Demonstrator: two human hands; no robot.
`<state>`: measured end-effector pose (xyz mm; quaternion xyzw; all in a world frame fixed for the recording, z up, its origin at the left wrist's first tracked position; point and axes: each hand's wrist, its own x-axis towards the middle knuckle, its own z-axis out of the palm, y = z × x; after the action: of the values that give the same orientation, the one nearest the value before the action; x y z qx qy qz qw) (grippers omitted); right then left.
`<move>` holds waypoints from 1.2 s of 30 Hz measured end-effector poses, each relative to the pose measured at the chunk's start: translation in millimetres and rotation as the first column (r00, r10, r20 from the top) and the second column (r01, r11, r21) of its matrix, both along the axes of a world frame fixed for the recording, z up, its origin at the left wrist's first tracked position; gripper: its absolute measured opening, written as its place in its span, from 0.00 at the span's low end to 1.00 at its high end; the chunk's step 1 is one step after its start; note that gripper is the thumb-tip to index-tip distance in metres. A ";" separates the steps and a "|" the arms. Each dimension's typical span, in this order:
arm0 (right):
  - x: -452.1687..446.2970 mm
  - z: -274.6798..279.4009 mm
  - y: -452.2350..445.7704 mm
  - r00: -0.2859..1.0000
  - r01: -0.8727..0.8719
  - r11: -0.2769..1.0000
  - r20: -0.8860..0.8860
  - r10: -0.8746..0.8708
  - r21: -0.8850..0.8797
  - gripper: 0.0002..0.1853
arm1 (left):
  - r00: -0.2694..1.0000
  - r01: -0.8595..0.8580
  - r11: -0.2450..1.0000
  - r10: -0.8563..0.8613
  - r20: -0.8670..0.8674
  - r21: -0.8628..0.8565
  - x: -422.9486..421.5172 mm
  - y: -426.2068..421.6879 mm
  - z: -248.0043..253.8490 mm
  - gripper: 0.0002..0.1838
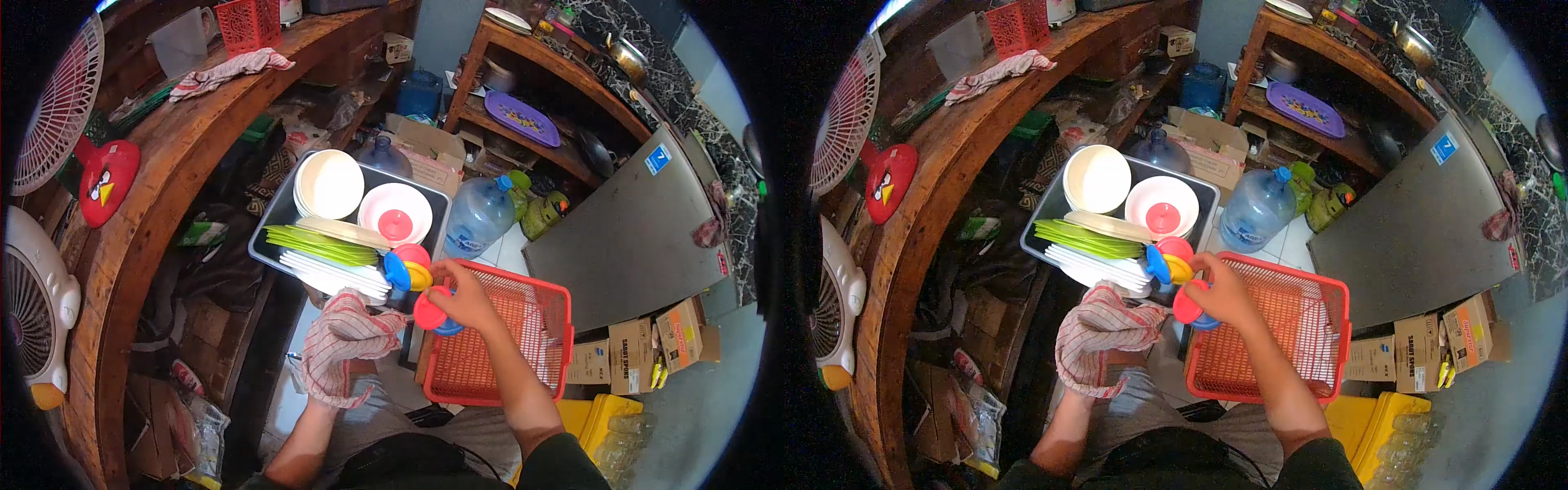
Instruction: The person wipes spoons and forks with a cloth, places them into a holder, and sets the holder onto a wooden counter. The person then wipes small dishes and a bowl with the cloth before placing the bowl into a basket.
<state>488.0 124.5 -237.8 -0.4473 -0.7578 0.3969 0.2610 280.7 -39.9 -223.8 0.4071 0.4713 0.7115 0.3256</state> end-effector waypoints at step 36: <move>-77.4 -36.5 -15.7 0.875 0.481 0.818 -0.233 -0.425 0.316 0.27 | 0.846 0.183 0.978 -0.104 0.523 -0.102 -1.7 -11.2 -58.0 0.19</move>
<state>410.6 108.9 -274.3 -0.5272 -0.6671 0.2086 0.4832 279.0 -51.1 -281.8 0.2110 0.3868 0.7308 0.5213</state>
